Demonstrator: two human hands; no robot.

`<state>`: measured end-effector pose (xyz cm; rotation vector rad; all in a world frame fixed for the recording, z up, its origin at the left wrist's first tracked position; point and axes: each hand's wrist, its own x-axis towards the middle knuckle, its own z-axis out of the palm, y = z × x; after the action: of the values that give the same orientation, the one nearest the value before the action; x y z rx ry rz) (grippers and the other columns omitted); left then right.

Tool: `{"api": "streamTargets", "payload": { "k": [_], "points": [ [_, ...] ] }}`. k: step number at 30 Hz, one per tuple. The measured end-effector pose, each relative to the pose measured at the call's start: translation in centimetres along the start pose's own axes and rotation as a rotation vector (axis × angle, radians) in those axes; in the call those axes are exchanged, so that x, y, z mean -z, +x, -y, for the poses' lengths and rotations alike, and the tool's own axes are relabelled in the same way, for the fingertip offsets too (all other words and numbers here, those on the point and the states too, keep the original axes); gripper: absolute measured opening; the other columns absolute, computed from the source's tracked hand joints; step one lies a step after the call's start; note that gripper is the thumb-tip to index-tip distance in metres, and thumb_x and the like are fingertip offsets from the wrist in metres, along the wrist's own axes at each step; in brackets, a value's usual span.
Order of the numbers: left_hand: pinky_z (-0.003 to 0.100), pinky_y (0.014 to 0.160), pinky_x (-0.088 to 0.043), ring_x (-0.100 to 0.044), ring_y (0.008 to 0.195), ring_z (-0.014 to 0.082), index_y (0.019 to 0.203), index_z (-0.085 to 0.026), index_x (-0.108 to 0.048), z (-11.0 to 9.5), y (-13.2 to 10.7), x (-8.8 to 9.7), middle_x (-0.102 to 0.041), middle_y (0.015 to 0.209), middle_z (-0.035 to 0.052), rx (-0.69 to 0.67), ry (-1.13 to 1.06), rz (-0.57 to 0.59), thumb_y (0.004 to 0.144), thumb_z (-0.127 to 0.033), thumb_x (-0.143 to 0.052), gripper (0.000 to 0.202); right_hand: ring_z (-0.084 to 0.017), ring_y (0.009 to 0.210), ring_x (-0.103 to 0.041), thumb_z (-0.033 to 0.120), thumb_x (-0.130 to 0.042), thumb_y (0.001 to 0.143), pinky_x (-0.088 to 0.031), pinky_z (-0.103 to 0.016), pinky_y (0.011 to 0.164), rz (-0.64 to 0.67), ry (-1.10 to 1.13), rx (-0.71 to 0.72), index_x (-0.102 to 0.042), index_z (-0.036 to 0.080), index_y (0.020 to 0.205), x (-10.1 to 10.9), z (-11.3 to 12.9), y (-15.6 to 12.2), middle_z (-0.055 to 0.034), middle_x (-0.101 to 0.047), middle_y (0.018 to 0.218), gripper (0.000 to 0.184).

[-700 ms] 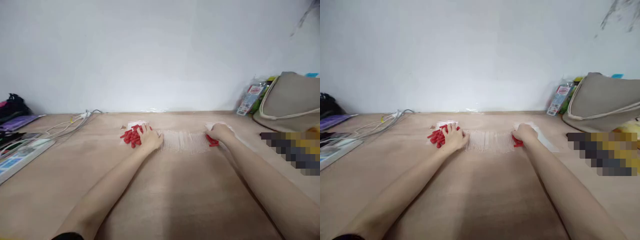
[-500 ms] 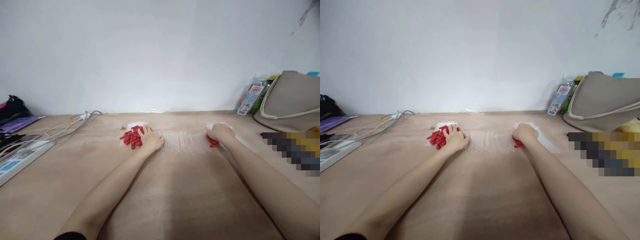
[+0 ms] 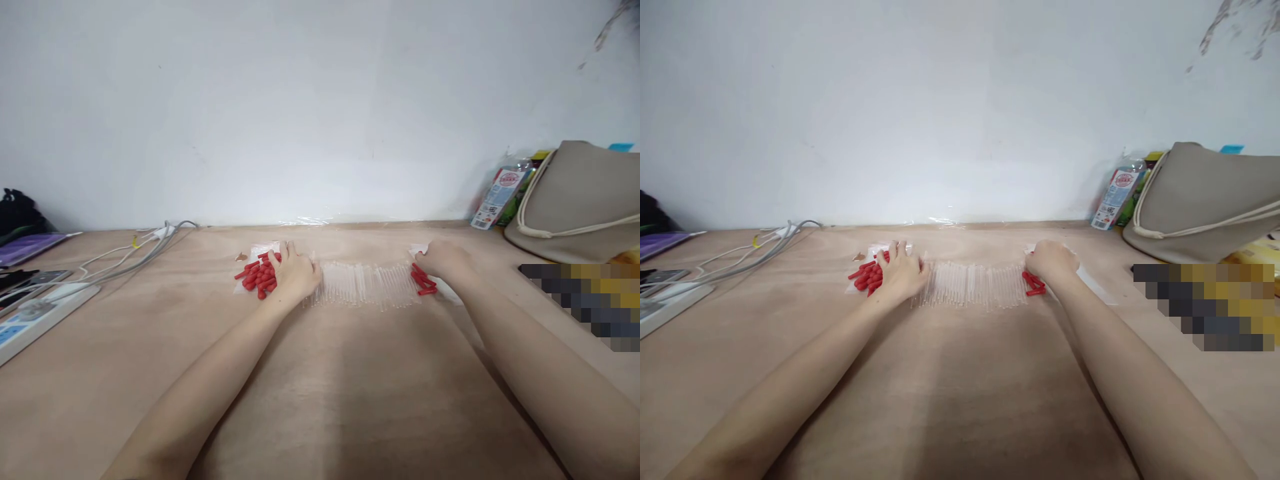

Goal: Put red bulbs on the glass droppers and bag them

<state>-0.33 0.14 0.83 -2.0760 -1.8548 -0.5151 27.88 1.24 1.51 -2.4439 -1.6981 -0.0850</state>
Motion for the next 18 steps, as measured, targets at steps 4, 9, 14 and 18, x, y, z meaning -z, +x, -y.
{"api": "streamTargets", "payload": {
  "k": [4, 9, 14, 18],
  "points": [
    [0.049, 0.091, -0.034, -0.036, 0.119, 0.0334, 0.077, -0.012, -0.057, -0.1, -0.1, 1.2, -0.046, 0.122, 0.0203, -0.201, -0.17, -0.229, 0.081, -0.028, -0.047, 0.02, -0.027, 0.082, -0.061, 0.039, -0.046, 0.08, -0.042, -0.033, 0.063, -0.194, 0.217, 0.092, -0.067, 0.017, 0.089, 1.2, 1.2, -1.2, -0.0133, -0.066, 0.085, 0.032],
    [0.029, 0.068, -0.045, -0.055, 0.077, 0.0174, 0.086, -0.016, -0.05, 0.6, -2.7, 1.0, -0.057, 0.083, 0.0066, -0.445, -0.475, -0.188, 0.088, -0.027, -0.039, 0.016, -0.017, 0.068, -0.058, 0.042, -0.043, 0.084, -0.041, -0.027, 0.058, -0.386, 0.626, 0.396, -0.063, 0.02, 0.086, -0.8, 3.8, -5.5, -0.0047, -0.064, 0.076, 0.03],
    [0.024, 0.065, -0.045, -0.054, 0.071, 0.0133, 0.09, -0.017, -0.053, 2.1, -6.1, -0.7, -0.058, 0.079, 0.0035, -0.585, -0.574, -0.115, 0.089, -0.024, -0.042, 0.013, -0.014, 0.069, -0.057, 0.029, -0.048, 0.085, -0.045, -0.025, 0.062, -0.505, 0.744, 0.831, -0.058, 0.019, 0.081, -3.4, 4.5, -10.4, -0.0048, -0.061, 0.076, 0.015],
    [0.024, 0.068, -0.046, -0.056, 0.075, 0.0134, 0.093, -0.016, -0.054, 2.2, -6.6, -1.1, -0.059, 0.082, 0.0045, -0.604, -0.643, -0.111, 0.088, -0.022, -0.044, 0.013, -0.012, 0.061, -0.056, 0.021, -0.05, 0.084, -0.046, -0.022, 0.057, -0.386, 0.717, 0.948, -0.061, 0.02, 0.087, -2.7, 4.6, -12.4, -0.004, -0.064, 0.077, 0.011]
  ]
}}
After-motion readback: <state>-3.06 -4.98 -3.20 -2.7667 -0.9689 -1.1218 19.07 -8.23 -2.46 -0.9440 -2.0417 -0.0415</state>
